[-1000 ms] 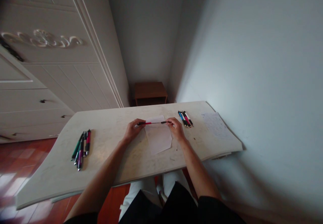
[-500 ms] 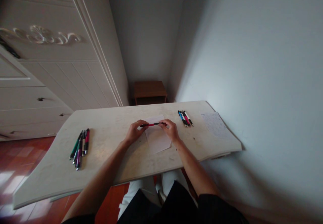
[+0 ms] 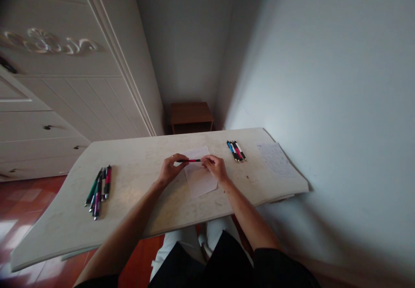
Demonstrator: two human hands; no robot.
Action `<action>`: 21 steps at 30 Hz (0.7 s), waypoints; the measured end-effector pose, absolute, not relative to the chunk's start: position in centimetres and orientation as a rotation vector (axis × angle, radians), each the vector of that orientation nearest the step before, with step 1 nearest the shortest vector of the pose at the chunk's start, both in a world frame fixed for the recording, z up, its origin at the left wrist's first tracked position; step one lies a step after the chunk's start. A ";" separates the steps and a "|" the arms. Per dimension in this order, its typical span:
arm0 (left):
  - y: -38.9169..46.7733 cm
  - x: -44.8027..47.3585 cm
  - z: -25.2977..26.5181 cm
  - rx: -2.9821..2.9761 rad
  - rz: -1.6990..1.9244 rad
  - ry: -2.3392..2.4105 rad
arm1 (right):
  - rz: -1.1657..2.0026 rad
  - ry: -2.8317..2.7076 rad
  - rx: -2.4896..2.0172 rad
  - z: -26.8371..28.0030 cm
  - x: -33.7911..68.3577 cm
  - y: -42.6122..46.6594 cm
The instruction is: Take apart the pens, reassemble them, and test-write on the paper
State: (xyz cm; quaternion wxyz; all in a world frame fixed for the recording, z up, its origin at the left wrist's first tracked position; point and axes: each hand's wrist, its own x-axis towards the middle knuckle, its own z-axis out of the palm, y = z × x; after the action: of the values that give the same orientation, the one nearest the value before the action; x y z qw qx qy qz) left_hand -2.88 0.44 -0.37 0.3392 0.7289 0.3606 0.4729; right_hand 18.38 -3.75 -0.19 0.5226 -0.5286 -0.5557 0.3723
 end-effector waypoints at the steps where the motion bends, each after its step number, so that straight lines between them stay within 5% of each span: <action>1: 0.5 -2.9 -0.4 1.880 1.232 0.937 | 0.904 -1.319 -1.268 -0.2 18.4 -3.8; 21: 0.7 -2.7 0.0 1.503 1.103 0.954 | 0.817 -1.168 -1.193 0.1 18.2 -3.8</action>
State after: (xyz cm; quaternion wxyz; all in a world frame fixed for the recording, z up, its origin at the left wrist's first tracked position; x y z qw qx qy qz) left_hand -2.70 0.69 0.00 0.5002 0.6214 0.3944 0.4562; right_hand 18.24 -3.84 0.10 0.5983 -0.5144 -0.5034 0.3521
